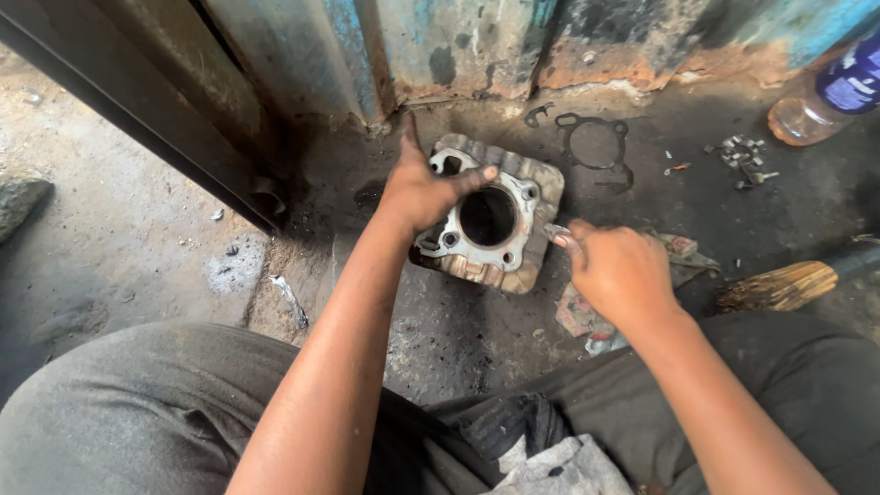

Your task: The person scrubs a metal engine cylinder head with a brush and a rag to remove grime. They then use a flat metal tool to scrape the surface of the cylinder head, focusing on the edges and crevices.

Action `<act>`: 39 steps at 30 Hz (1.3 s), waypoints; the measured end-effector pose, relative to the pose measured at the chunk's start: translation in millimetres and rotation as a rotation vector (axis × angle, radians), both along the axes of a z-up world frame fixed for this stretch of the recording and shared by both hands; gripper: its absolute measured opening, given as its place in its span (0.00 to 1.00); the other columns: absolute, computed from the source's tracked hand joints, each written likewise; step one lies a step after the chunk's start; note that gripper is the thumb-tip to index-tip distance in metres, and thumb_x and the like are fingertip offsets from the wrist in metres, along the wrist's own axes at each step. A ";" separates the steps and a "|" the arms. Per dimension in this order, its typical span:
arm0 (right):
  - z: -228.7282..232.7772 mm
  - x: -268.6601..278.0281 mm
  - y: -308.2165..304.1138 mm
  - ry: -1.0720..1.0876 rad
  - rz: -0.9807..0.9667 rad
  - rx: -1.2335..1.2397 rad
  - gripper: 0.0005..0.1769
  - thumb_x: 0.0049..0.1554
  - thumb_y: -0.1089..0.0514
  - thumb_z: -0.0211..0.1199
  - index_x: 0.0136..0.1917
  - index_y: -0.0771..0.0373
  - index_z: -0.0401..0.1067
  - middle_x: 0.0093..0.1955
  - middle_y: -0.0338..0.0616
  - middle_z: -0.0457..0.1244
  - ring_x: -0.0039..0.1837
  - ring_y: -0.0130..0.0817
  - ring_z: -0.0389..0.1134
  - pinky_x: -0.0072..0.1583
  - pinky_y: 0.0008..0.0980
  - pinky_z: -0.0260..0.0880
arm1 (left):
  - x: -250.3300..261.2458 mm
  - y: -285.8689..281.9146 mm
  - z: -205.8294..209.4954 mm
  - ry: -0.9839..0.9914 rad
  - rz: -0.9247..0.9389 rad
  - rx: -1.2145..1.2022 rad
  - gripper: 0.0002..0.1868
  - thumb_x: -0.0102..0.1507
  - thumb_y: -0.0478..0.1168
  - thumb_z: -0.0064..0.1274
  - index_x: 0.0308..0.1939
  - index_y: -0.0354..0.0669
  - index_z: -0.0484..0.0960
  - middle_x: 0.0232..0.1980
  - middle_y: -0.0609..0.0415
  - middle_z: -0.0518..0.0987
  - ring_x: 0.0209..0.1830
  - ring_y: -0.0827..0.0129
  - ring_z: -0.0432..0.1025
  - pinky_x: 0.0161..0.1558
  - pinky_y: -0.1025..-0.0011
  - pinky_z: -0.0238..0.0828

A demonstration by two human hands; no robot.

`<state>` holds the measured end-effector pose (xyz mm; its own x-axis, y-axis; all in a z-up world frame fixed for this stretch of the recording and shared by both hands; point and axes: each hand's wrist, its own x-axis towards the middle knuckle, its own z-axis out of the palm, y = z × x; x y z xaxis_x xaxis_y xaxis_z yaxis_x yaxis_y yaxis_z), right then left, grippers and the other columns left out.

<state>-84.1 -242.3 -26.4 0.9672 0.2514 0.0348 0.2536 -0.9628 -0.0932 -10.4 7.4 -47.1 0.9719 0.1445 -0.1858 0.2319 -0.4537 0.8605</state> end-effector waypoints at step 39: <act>-16.1 0.0 20.5 -0.090 0.014 0.098 0.07 0.52 0.61 0.60 0.46 0.57 0.75 0.39 0.51 0.69 0.44 0.53 0.72 0.47 0.53 0.68 | 10.4 0.1 -3.5 0.017 0.049 -0.007 0.62 0.44 0.66 0.71 0.71 0.31 0.64 0.66 0.32 0.75 0.67 0.50 0.73 0.63 0.62 0.71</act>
